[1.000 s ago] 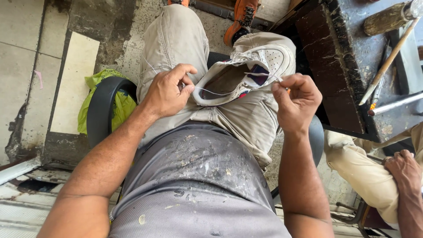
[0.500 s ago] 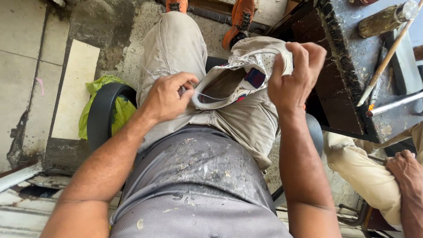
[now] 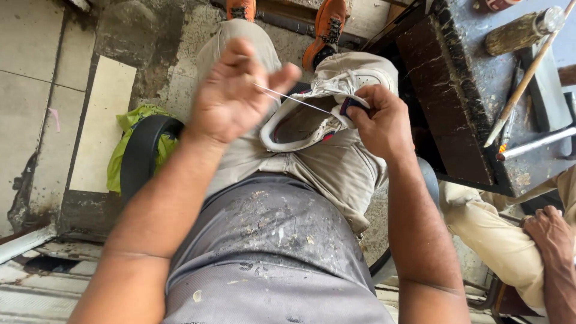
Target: Hand-stitching the sole of a white sneaker using a needle and thread
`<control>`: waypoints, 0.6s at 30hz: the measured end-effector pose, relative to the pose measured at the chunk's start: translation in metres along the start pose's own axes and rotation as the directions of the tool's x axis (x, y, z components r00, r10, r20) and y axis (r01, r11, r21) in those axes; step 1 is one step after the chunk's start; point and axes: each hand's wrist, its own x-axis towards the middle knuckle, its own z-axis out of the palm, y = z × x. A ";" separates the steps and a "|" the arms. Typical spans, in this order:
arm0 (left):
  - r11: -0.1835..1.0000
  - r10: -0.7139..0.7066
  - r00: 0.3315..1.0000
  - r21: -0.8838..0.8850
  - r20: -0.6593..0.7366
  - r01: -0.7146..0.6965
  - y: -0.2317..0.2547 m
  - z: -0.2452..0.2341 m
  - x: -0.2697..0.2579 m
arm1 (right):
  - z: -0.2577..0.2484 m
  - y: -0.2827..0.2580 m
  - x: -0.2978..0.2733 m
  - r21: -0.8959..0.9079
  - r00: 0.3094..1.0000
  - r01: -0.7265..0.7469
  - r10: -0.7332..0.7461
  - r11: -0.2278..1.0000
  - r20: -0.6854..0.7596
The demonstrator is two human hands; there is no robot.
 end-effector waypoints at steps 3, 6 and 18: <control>0.992 -0.120 0.992 0.051 0.050 0.117 -0.023 0.030 0.021 | -0.002 -0.001 -0.005 0.058 1.000 -0.012 0.010 0.998 0.030; 0.470 -0.170 0.985 0.876 -0.033 0.110 -0.015 0.026 0.031 | -0.014 0.023 -0.014 -0.113 0.985 0.171 -0.167 0.979 0.043; 0.815 -0.444 0.718 0.090 -0.535 0.572 -0.137 -0.043 0.034 | -0.019 0.096 0.003 -0.449 0.997 0.044 -0.012 0.892 0.073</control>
